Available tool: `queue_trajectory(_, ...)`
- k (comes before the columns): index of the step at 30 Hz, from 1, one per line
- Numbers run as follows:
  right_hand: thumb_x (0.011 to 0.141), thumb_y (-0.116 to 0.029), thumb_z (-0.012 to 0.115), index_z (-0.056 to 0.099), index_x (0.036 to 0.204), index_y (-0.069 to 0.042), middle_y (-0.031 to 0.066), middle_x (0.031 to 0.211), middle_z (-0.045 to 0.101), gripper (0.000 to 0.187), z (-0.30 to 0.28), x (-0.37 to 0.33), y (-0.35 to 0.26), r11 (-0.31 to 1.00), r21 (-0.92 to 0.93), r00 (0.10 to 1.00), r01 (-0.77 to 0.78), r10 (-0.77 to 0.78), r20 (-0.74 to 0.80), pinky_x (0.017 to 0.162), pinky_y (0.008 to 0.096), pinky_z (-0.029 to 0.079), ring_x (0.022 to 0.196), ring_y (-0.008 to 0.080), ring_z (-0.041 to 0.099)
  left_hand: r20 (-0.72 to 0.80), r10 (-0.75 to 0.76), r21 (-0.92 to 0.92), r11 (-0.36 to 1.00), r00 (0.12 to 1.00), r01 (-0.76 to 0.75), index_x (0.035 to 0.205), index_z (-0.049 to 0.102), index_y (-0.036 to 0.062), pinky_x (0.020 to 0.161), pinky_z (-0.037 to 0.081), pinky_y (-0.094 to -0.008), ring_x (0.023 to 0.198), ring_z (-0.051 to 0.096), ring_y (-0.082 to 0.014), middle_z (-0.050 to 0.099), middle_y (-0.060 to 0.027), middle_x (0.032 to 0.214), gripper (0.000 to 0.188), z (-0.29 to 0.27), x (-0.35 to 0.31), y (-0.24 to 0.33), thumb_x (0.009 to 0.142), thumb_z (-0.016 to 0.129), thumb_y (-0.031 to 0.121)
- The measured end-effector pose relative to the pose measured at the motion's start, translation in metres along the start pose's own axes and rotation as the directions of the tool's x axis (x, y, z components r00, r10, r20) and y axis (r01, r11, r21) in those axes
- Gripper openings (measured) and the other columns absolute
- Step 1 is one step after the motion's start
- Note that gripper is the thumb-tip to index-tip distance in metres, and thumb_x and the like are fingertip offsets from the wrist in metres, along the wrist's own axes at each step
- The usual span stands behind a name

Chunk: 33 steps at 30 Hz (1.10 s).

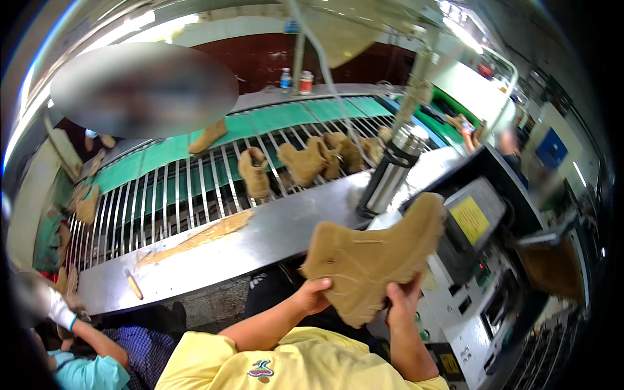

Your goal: The person places shoe uppers and soles into a heating machine, presses buttons to operate it, and then removes the heated components, placing them on a conveyor belt.

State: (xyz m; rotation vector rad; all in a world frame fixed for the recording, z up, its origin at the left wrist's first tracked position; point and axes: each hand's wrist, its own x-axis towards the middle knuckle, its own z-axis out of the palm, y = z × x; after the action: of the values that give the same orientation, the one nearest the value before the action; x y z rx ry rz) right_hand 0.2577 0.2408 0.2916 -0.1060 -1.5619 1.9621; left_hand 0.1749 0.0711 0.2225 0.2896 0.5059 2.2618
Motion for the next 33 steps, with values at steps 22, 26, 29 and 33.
queue_trajectory(22, 0.076, -0.018, 0.073, 0.048, 0.056, -0.002, 0.0033, 0.049, 0.04, 0.035, 0.016, 0.013, 0.17, 0.647, -0.681, 0.725, -0.343, 0.643, 0.246, 0.047, 0.0299, 0.033, 0.048, 0.0096, 0.035, -0.329, 0.915, 0.93, 0.357, 0.232, -0.088, 0.125, 0.05, -0.001, 0.089, 0.047, -0.0336, 0.106, 0.06, -0.0237, 0.061, -0.0122, 0.116, 0.052, -0.309, -0.011, 0.351, 0.079, 0.07, 0.01)
queue_trajectory(26, 0.076, -0.017, 0.074, 0.051, 0.06, -0.002, 0.0022, 0.051, 0.044, 0.031, 0.012, 0.02, 0.16, 0.659, -0.678, 0.757, -0.327, 0.611, 0.229, 0.048, 0.0276, 0.035, 0.05, 0.0081, 0.039, -0.243, 0.961, 0.918, 0.183, 0.134, 0.352, 0.128, 0.049, 0.0036, 0.093, 0.044, -0.0351, 0.107, 0.06, -0.0261, 0.062, -0.0124, 0.115, 0.064, -0.337, 0.03, 0.327, 0.072, 0.076, 0.019)
queue_trajectory(29, 0.077, -0.016, 0.074, 0.053, 0.071, -0.004, -0.0002, 0.058, 0.049, 0.025, 0.019, 0.021, 0.154, 0.728, -0.601, 0.726, -0.33, 0.603, 0.331, 0.052, 0.0236, 0.039, 0.054, 0.007, 0.045, -0.258, 0.95, 0.953, 0.22, 0.176, 0.206, 0.127, 0.047, 0.0006, 0.093, 0.044, -0.0355, 0.108, 0.059, -0.0273, 0.06, -0.015, 0.117, 0.061, -0.35, 0.009, 0.331, 0.075, 0.073, 0.02)
queue_trajectory(33, 0.079, -0.019, 0.074, 0.054, 0.087, -0.007, -0.0019, 0.074, 0.053, 0.025, 0.03, 0.011, 0.164, 0.839, -0.368, 0.662, -0.4, 0.543, 0.517, 0.066, 0.0228, 0.043, 0.069, 0.0072, 0.049, -0.158, 0.983, 0.954, 0.128, 0.093, 0.27, 0.117, 0.051, -0.0009, 0.089, 0.044, -0.0348, 0.098, 0.057, -0.0236, 0.059, -0.0111, 0.103, 0.044, -0.293, 0.014, 0.273, 0.081, 0.067, 0.017)
